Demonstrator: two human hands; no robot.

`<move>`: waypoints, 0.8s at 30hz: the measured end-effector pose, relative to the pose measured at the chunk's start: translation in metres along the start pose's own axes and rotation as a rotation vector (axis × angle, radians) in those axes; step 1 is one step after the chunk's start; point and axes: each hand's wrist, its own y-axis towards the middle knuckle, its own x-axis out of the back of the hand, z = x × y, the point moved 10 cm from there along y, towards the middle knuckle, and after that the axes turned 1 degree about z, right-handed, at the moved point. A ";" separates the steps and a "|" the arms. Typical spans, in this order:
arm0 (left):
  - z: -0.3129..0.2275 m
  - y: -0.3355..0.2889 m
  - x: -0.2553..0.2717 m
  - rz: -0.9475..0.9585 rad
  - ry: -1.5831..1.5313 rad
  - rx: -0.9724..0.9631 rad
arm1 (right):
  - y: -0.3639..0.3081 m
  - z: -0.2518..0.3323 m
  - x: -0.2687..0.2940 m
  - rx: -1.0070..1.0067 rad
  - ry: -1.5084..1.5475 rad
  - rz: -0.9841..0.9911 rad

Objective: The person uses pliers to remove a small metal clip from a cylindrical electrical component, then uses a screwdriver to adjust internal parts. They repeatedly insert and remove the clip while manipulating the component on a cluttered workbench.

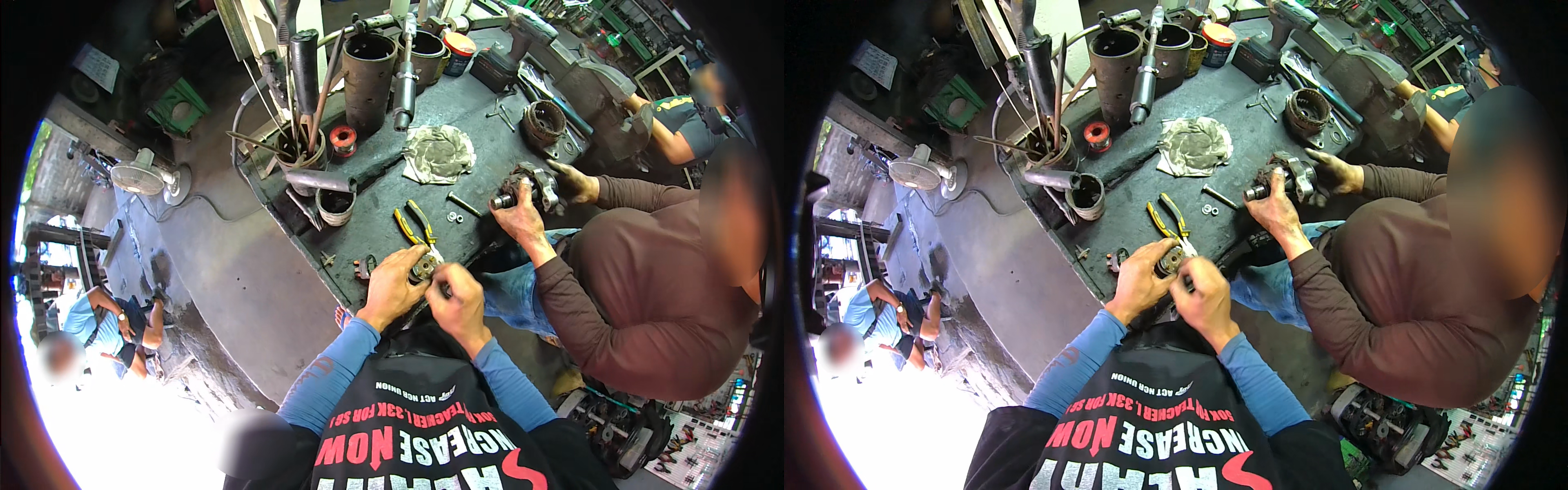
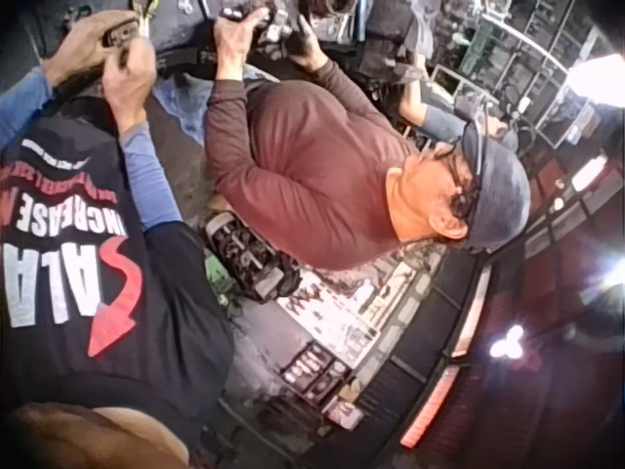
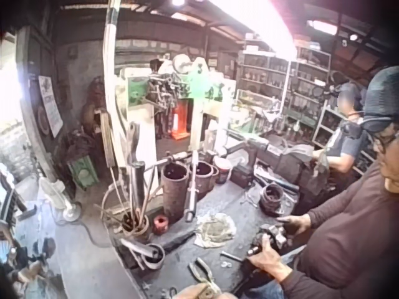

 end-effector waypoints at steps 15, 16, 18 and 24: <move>0.000 -0.008 -0.004 -0.015 -0.008 0.006 | -0.001 -0.017 0.003 -0.073 0.189 0.045; -0.003 -0.007 -0.005 -0.010 0.003 -0.003 | -0.005 -0.042 0.012 -0.221 0.351 -0.050; 0.000 -0.011 -0.007 -0.034 0.030 0.012 | -0.009 -0.068 0.038 -0.389 0.519 -0.249; -0.023 0.002 0.020 -0.074 -0.311 0.276 | -0.015 -0.061 0.074 -0.412 0.559 -0.276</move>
